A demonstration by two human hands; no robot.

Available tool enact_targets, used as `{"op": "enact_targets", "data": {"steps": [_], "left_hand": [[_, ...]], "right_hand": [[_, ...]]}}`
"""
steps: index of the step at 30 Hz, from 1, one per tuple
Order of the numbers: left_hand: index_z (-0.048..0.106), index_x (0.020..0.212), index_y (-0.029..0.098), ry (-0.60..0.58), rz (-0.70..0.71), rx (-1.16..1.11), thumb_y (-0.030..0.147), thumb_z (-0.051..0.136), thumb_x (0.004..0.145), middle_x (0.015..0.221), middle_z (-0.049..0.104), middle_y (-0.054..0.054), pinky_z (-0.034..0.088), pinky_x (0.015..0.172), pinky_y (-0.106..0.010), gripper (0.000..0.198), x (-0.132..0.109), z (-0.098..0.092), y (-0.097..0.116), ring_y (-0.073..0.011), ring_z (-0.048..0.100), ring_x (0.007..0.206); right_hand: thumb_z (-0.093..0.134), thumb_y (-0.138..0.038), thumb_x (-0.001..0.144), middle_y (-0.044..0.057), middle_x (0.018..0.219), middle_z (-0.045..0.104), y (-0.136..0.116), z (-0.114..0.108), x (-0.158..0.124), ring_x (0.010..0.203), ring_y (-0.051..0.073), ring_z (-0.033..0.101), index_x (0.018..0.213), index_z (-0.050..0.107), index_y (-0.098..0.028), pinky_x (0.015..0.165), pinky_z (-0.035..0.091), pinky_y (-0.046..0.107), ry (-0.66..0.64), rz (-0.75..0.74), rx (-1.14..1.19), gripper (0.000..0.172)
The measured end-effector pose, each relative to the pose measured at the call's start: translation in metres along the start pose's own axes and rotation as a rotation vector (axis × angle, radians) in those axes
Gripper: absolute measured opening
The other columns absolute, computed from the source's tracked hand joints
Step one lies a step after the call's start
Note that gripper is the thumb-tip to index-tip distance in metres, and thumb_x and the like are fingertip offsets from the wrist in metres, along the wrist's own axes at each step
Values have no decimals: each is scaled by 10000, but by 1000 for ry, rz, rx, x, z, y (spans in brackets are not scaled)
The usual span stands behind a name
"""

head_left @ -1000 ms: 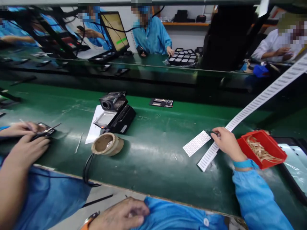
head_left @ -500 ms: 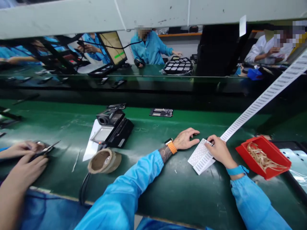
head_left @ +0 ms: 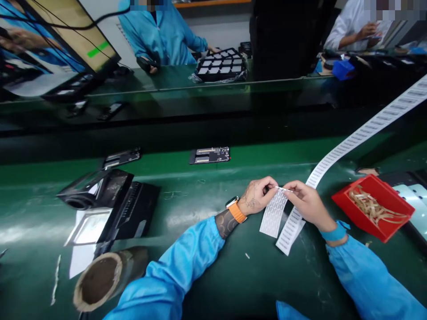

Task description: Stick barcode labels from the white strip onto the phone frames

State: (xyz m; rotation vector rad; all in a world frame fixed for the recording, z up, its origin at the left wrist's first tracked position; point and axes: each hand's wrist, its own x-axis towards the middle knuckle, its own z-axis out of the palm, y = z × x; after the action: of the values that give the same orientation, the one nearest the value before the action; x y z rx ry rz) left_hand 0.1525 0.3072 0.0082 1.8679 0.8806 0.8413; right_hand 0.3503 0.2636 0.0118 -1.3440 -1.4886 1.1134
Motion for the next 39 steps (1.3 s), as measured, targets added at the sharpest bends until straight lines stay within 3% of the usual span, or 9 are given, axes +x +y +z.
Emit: {"op": "enact_targets", "data": {"steps": [6, 11, 17, 21, 30, 33, 36, 39], "left_hand": [[673, 1004, 174, -1, 69, 56, 356, 622, 936, 915, 690, -27, 441, 722, -252, 201, 0, 3, 4, -138, 595, 793], [667, 863, 158, 30, -42, -26, 358, 592, 945, 740, 651, 4, 401, 629, -236, 230, 0, 4, 4, -109, 544, 641], [729, 1026, 167, 2, -82, -59, 397, 641, 920, 839, 718, -14, 423, 646, -235, 268, -2, 6, 8, -115, 571, 673], [744, 945, 165, -7, -121, -9, 387, 614, 941, 813, 728, -17, 432, 662, -239, 257, -4, 10, 9, -126, 605, 692], [762, 965, 170, 31, -259, 178, 376, 643, 934, 837, 737, -19, 480, 731, -256, 240, -1, 22, 14, -155, 665, 767], [751, 988, 157, 35, -166, 300, 344, 609, 965, 854, 730, -38, 501, 885, -293, 236, -1, 33, 9, -181, 671, 862], [734, 1132, 157, 28, 8, 401, 395, 679, 928, 1050, 720, -82, 456, 1059, -344, 318, -3, 42, 5, -228, 632, 1079], [633, 1350, 150, 87, 48, 458, 489, 694, 900, 1272, 642, -126, 446, 1098, -398, 566, -2, 26, 2, -274, 547, 1235]], "right_hand": [[688, -466, 884, 50, 813, 727, 1, 0, -3, 721, 187, 689, 931, 667, -210, 634, 560, 303, 36, -24, -13, 261], [740, -546, 833, 64, 898, 739, 3, 1, -5, 791, 199, 714, 1056, 622, -223, 704, 606, 334, 81, -20, 73, 410], [727, -491, 840, 39, 771, 712, 2, 0, -5, 690, 184, 685, 913, 655, -223, 637, 592, 318, 153, -34, 36, 287], [689, -376, 864, 35, 795, 719, 2, 0, -9, 707, 188, 694, 903, 671, -228, 656, 588, 315, 122, -68, -15, 154], [632, -330, 922, 86, 999, 696, 13, -4, -9, 959, 248, 669, 852, 671, -234, 874, 517, 428, 256, -432, -408, 125], [657, -367, 907, 89, 993, 700, 9, -4, -11, 952, 249, 675, 859, 660, -237, 864, 522, 425, 314, -365, -266, 138], [712, -434, 871, 65, 909, 709, 7, -7, -16, 797, 207, 679, 890, 659, -235, 751, 554, 364, 398, -149, -36, 207], [765, -514, 821, 41, 852, 700, 11, -14, -18, 712, 165, 655, 927, 666, -226, 661, 551, 293, 424, 50, 87, 323]]}}
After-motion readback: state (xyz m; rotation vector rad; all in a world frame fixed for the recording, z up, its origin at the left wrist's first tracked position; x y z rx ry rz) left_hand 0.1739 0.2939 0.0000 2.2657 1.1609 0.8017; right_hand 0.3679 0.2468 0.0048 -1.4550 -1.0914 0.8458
